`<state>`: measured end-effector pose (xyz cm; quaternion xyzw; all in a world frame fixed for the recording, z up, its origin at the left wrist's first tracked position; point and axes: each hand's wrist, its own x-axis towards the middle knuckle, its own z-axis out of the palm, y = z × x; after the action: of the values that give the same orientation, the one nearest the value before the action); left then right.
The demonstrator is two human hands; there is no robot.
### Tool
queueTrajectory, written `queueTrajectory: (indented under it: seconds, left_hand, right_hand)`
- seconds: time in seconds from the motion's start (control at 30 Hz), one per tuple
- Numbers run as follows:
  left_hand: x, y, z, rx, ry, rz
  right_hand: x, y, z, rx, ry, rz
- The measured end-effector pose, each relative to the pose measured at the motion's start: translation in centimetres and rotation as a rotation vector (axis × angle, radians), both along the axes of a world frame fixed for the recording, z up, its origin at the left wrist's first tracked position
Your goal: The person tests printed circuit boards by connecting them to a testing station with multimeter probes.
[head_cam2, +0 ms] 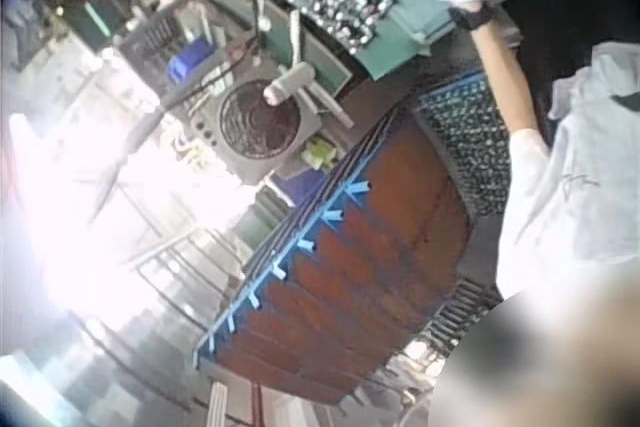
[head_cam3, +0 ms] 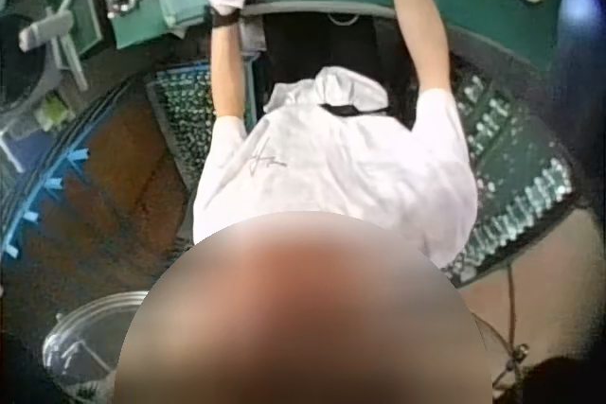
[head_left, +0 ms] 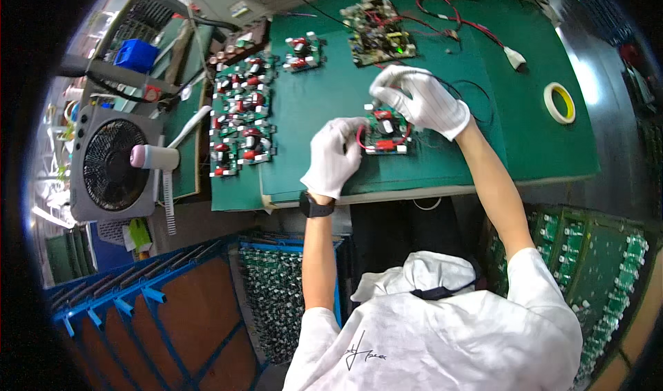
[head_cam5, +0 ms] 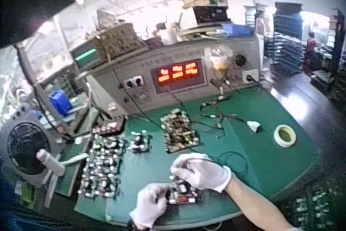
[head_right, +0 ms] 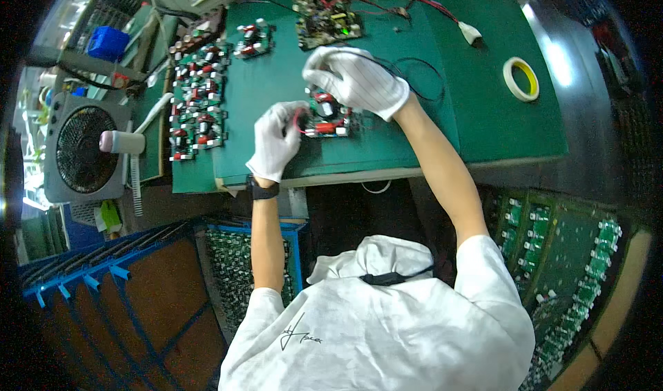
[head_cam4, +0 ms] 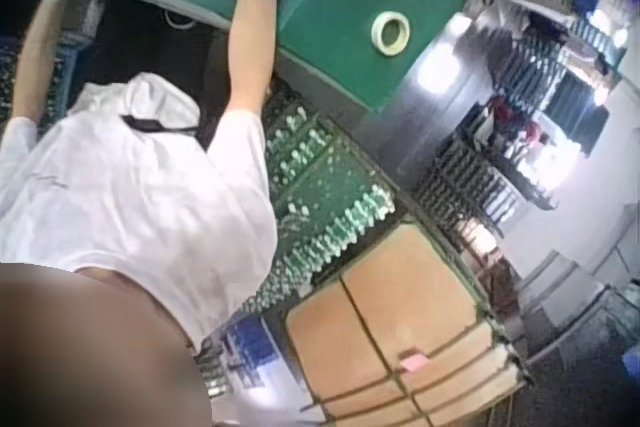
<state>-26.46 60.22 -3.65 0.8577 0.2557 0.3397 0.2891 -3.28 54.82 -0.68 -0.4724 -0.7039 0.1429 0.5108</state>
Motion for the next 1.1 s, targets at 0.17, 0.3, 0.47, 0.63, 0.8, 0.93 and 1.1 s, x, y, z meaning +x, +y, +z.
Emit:
queueTrajectory:
  seconds: [0.17,0.3,0.47,0.63,0.8,0.93,1.1]
  left_hand:
    - [0.3,-0.6,-1.0,0.042,-0.002,-0.008]
    - [0.2,-0.8,-1.0,0.044,-0.006,-0.011]
    - [0.2,-0.6,-1.2,0.057,-0.028,-0.012]
    - [0.1,-0.5,-1.5,0.033,-0.012,-0.013]
    - [0.6,-0.2,-1.5,0.047,0.008,-0.017]
    - [0.4,0.1,-0.1,0.048,0.007,-0.008]
    - [-0.6,-0.5,-0.9,0.004,-0.031,0.004]
  right_hand:
    - [0.3,-1.3,-0.6,-0.12,0.084,0.138]
    - [-0.4,-2.2,0.6,-0.206,-0.014,0.15]
    - [-0.6,-1.9,-0.1,-0.195,-0.154,0.176]
    - [-0.7,-2.0,-0.3,-0.229,-0.178,0.164]
    - [-0.2,-1.7,-0.7,-0.214,-0.192,0.157]
    - [-0.4,-0.8,-0.3,-0.12,-0.164,0.178]
    - [-1.4,-1.3,-0.1,-0.111,-0.171,0.193]
